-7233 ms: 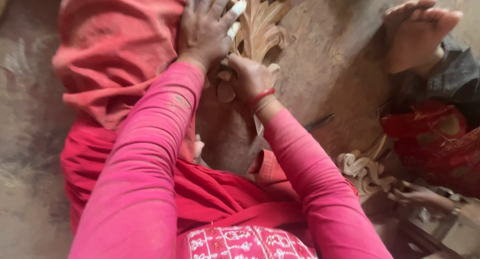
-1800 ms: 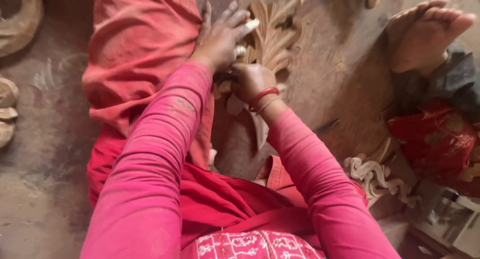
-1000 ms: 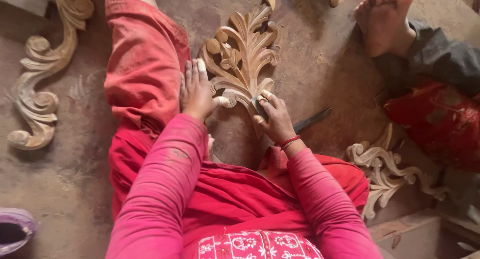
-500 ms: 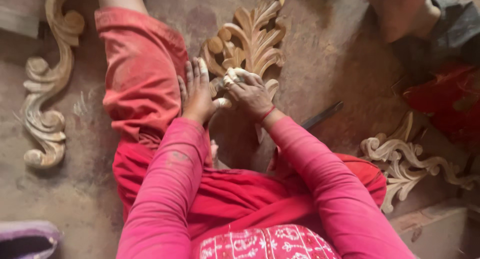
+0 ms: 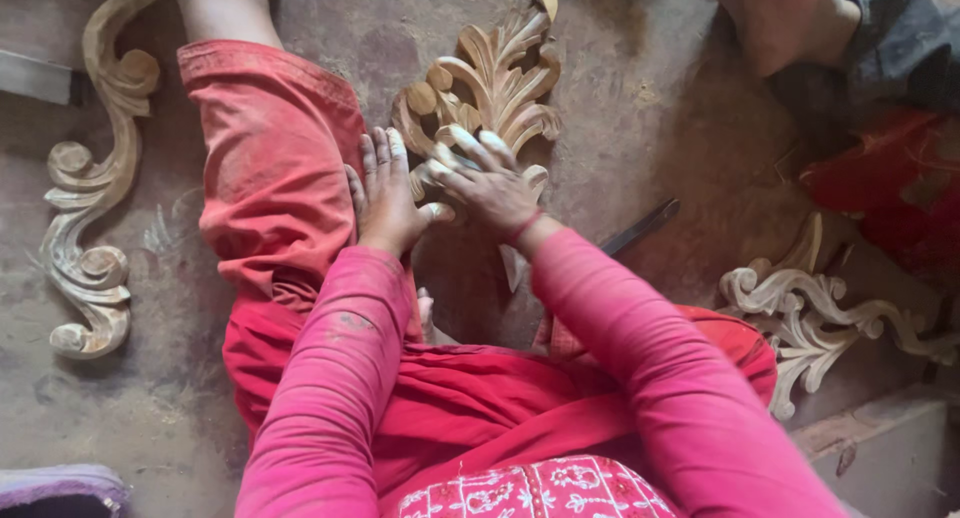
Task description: The person sits on the floor and carves a decorative floral pattern into a wooden piece using a chisel. They hold the wood steady with one hand while shaping the details with the other.
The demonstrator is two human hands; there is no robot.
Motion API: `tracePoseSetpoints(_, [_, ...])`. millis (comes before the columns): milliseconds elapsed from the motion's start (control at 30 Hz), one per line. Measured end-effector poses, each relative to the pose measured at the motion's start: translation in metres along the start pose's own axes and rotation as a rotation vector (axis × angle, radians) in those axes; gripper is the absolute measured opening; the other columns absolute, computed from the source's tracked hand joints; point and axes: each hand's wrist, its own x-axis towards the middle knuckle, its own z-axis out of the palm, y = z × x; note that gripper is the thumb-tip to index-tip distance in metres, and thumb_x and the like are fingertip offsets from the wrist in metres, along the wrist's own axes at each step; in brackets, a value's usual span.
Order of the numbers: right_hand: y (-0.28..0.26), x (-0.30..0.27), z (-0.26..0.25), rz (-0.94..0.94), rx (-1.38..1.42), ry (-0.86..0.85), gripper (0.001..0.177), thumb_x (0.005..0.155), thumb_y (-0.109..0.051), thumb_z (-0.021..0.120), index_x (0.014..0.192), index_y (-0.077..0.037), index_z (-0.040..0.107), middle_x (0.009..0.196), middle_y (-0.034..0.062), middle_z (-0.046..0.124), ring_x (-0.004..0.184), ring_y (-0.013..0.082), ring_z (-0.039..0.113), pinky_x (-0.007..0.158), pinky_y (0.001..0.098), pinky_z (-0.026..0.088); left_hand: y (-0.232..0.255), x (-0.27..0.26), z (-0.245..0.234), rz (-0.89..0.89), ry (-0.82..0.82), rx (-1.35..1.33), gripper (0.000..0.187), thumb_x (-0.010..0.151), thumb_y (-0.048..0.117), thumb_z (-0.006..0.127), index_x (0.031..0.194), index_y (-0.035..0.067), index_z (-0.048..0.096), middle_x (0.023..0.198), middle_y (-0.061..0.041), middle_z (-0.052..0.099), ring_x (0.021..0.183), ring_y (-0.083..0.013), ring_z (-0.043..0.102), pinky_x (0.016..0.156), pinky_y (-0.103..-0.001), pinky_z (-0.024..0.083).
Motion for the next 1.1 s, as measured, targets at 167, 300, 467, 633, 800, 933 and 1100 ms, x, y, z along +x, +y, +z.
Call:
tracePoseSetpoints(167, [0.004,-0.023,0.005,0.057,-0.055,-0.01,0.039,0.103,-0.029,0.059,0.141,-0.024,0.063,0.14,-0.0001,0.067,0.148,0.0217,0.042,0.125,0.05,0.017,-0.013,0.008,0.016,0.023,0.001,-0.018,0.133,0.069,0.047,0.09,0.162,0.006,0.004,0.173,-0.015,0.0,0.159,-0.0322,-0.009,0.125,-0.061,-0.002])
tracePoseSetpoints(300, [-0.006,-0.019,0.015,0.13,-0.026,-0.024,0.037,0.102,-0.03,0.059,0.137,-0.022,0.064,0.132,0.001,0.07,0.148,0.023,0.043,0.123,0.0521,0.018,-0.013,0.002,0.018,0.047,0.029,-0.009,0.133,0.07,0.046,0.09,0.163,0.004,0.004,0.173,-0.016,0.002,0.16,-0.0326,-0.007,0.125,-0.061,0.0])
tracePoseSetpoints(467, [-0.006,-0.018,0.011,0.153,-0.095,0.02,0.033,0.103,-0.028,0.058,0.135,-0.023,0.063,0.126,0.001,0.072,0.148,0.0253,0.043,0.121,0.0544,0.018,-0.004,0.003,0.004,0.018,0.017,-0.037,0.134,0.068,0.047,0.09,0.162,0.006,0.004,0.172,-0.016,0.001,0.158,-0.0333,-0.007,0.124,-0.063,0.002])
tracePoseSetpoints(633, [-0.017,-0.036,0.03,0.294,0.134,-0.174,0.047,0.108,-0.019,0.053,0.156,-0.017,0.058,0.139,0.0056,0.065,0.146,0.0321,0.048,0.127,0.0443,0.033,-0.013,0.003,0.019,0.046,0.038,0.003,0.13,0.07,0.047,0.089,0.163,0.005,0.008,0.173,-0.017,0.003,0.16,-0.0336,-0.005,0.125,-0.063,0.005])
tracePoseSetpoints(800, [-0.021,-0.018,0.02,0.218,-0.047,0.112,0.033,0.098,-0.021,0.065,0.13,-0.016,0.068,0.139,0.0058,0.066,0.131,0.0302,0.055,0.112,0.0468,0.039,-0.01,-0.001,0.011,0.042,0.076,-0.048,0.132,0.067,0.048,0.091,0.162,0.006,0.009,0.171,-0.016,0.004,0.158,-0.0328,-0.004,0.123,-0.065,0.006])
tracePoseSetpoints(933, [-0.028,-0.051,0.02,0.352,0.062,0.181,0.03,0.093,-0.027,0.075,0.122,-0.02,0.07,0.134,0.0109,0.066,0.127,0.0341,0.052,0.113,0.0435,0.042,-0.015,0.004,0.021,0.037,0.073,-0.078,0.134,0.065,0.044,0.092,0.165,0.008,0.012,0.174,-0.014,0.005,0.161,-0.0321,-0.003,0.125,-0.063,0.01])
tracePoseSetpoints(1100, [-0.032,-0.059,0.035,0.653,0.201,0.349,0.052,0.087,-0.027,0.078,0.134,-0.01,0.063,0.137,0.0197,0.063,0.125,0.0372,0.052,0.109,0.0453,0.041,-0.011,0.003,0.011,0.016,0.066,-0.11,0.136,0.062,0.047,0.093,0.163,0.01,0.01,0.173,-0.013,0.002,0.159,-0.0317,-0.006,0.126,-0.06,0.008])
